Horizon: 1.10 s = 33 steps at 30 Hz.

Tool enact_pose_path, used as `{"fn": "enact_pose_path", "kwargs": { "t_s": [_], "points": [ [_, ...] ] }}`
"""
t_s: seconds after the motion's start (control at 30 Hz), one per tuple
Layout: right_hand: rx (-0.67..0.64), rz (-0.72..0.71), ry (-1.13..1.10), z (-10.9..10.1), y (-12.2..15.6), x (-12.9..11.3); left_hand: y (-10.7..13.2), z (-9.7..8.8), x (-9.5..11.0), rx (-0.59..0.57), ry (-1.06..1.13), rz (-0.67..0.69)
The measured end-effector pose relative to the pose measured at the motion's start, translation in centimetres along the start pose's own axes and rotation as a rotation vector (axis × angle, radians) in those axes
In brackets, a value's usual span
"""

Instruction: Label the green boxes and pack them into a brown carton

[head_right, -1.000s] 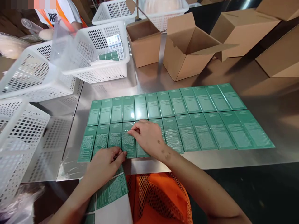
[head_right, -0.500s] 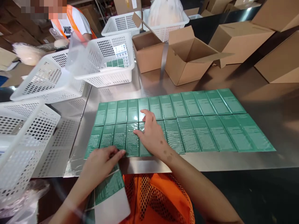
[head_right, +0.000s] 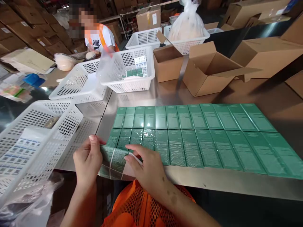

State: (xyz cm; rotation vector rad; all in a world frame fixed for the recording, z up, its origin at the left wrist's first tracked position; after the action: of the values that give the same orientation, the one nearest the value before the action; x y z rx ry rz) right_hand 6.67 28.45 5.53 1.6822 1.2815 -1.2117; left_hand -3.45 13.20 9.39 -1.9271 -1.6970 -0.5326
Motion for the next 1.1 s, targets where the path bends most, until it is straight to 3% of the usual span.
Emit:
{"fn": "enact_pose_path", "kwargs": {
  "t_s": [0.1, 0.2, 0.27, 0.33, 0.43, 0.5, 0.57, 0.63, 0.7, 0.77, 0.87, 0.97, 1.1],
  "points": [
    [0.056, -0.184, 0.212, 0.2, 0.1, -0.5, -0.4, 0.4, -0.6, 0.003, -0.056, -0.005],
    [0.207, -0.465, 0.495, 1.0, 0.7, -1.1, -1.1, 0.5, -0.8, 0.030, -0.101, -0.012],
    [0.220, -0.639, 0.607, 1.9, 1.0, -1.5, -1.8, 0.5, -0.8, 0.058, -0.118, -0.002],
    [0.096, -0.749, 0.610, 2.4, 1.4, -2.0, -2.6, 0.1, -0.8, 0.094, -0.167, 0.020],
    [-0.284, -0.833, 0.409, 2.2, 1.9, -3.0, -4.3, -1.2, -1.8, 0.157, -0.274, 0.026],
    [-0.431, -0.792, 0.218, 0.9, 1.6, -4.1, -5.6, -2.3, -2.9, 0.187, -0.276, 0.018],
    [-0.333, -0.639, 0.073, -1.1, -0.3, -5.0, -6.7, -2.9, -4.2, 0.123, -0.131, 0.009],
    [-0.152, -0.413, 0.013, -2.9, -3.7, -5.3, -7.5, -2.7, -5.2, -0.079, 0.129, -0.019],
    [-0.089, -0.220, 0.004, -3.6, -7.9, -4.9, -7.9, -1.6, -5.6, -0.309, 0.336, -0.055],
    [-0.114, -0.083, -0.022, -3.2, -12.2, -4.1, -8.3, -0.4, -5.5, -0.464, 0.396, -0.041],
    [-0.206, 0.096, -0.139, -1.6, -17.1, -2.6, -9.1, 1.5, -5.2, -0.588, 0.344, 0.023],
    [-0.245, 0.196, -0.179, -0.1, -19.6, -1.4, -10.2, 3.0, -5.1, -0.645, 0.301, 0.090],
    [-0.241, 0.138, -0.060, 0.9, -21.0, 0.1, -11.5, 4.2, -4.8, -0.678, 0.220, 0.157]
  ]
}}
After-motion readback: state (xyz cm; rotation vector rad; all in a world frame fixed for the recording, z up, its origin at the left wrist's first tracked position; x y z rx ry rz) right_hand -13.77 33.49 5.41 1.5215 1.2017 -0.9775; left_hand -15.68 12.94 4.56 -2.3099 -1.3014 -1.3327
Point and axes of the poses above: each hand's wrist, its own y-axis away from the middle knuckle, its own z-axis out of the palm, x = y × z, the point moved 3 cm from there along -y, towards the middle knuckle, and after that the axes turned 3 degrees about -x, right-handed, at the moved point
